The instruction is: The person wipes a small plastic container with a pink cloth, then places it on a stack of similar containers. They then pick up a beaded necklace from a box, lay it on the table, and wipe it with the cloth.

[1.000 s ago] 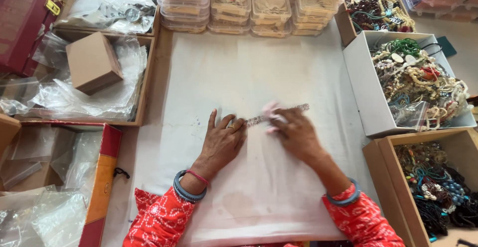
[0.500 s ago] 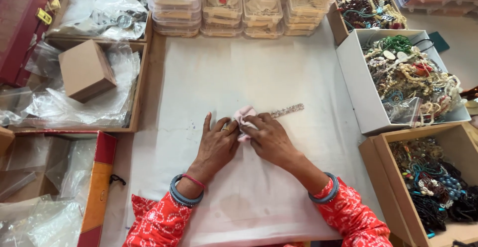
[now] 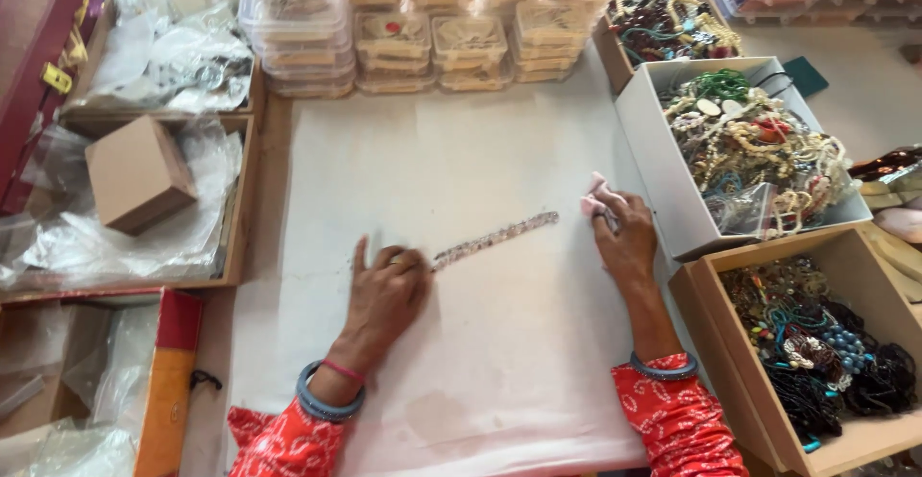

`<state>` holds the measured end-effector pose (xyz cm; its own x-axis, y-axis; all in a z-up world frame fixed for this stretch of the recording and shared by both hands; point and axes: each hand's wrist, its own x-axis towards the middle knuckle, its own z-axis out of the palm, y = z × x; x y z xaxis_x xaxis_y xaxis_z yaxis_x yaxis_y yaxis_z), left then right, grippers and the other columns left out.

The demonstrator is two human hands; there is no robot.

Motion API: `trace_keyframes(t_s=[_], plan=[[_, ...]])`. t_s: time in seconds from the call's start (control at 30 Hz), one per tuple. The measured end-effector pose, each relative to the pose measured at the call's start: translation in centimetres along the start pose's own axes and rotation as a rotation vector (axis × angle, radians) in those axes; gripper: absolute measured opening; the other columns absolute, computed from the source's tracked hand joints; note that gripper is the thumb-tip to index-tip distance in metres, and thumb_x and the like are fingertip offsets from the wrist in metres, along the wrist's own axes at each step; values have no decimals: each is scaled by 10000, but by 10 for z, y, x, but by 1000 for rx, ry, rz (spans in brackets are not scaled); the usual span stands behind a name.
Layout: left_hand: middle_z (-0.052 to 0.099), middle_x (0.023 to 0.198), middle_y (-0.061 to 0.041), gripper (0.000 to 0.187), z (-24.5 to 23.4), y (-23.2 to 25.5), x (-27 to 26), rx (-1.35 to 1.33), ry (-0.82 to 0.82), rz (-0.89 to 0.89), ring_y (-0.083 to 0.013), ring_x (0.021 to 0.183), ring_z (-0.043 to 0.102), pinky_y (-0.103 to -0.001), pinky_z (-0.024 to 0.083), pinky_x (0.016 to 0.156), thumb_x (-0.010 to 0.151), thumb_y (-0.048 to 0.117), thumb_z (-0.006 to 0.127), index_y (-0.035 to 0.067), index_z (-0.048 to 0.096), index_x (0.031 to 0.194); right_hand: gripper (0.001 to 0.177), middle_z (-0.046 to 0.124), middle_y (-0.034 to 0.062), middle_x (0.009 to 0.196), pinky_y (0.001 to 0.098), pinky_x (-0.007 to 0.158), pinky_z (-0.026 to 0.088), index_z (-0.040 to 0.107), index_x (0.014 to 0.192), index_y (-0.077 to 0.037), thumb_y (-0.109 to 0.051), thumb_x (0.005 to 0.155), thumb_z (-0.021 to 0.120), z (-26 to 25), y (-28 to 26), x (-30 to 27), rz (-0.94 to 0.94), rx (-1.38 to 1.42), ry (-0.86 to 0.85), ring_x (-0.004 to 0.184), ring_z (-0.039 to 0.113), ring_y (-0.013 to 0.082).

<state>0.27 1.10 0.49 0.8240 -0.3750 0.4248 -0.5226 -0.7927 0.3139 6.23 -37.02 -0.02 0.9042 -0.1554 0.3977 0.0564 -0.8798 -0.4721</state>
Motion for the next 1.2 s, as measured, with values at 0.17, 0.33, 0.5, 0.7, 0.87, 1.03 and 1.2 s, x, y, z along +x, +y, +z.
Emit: trace_keyframes(t_s=[0.17,0.33,0.5,0.7,0.87,1.03,1.2], plan=[[715,1130,-24,163,0,3,20,100,-9,-166,-240,1161,623,-641,287,1177,898,277,713,132,782,922,319,670,89,1251,432,923,540,768,1201,-171,-167,883,741,3,-4,0,20,-13,25,1132,626,312],[701,1166,-47,269,26,51,80,-104,-4,14,-269,1138,614,-570,349,1099,852,279,739,114,746,1064,329,677,84,1225,440,911,538,771,1180,-174,-152,851,760,6,-4,-1,-22,-8,62,1123,623,323],[657,1119,-72,280,67,90,125,-71,-124,58,-293,1105,601,-506,416,1014,833,268,751,95,714,1050,305,683,70,1189,440,912,540,772,1143,-174,-145,840,759,7,-1,0,-47,37,96,1117,628,319],[660,1136,-53,289,114,74,152,-160,-78,10,-277,1076,612,-441,499,861,875,158,714,120,714,1162,292,680,71,1176,444,906,535,776,1134,-178,-159,844,756,4,-5,1,-36,55,89,1102,627,322],[670,1067,-31,201,120,67,170,-65,-158,85,-259,1043,632,-430,508,812,822,134,723,153,739,1021,292,683,64,1182,441,906,534,774,1135,-180,-157,845,749,3,-6,1,-32,66,75,1102,627,318],[667,1021,-24,68,124,69,178,74,-210,145,-235,1023,649,-418,511,801,852,101,702,148,714,900,295,680,58,1188,436,906,531,773,1137,-179,-158,844,746,1,-7,2,-16,64,62,1103,626,311],[670,1009,-58,178,131,65,177,97,-133,265,-254,978,665,-438,508,778,792,80,707,130,664,957,298,681,50,1196,435,908,533,776,1140,-180,-150,846,744,2,-8,1,-16,67,51,1105,624,302]])
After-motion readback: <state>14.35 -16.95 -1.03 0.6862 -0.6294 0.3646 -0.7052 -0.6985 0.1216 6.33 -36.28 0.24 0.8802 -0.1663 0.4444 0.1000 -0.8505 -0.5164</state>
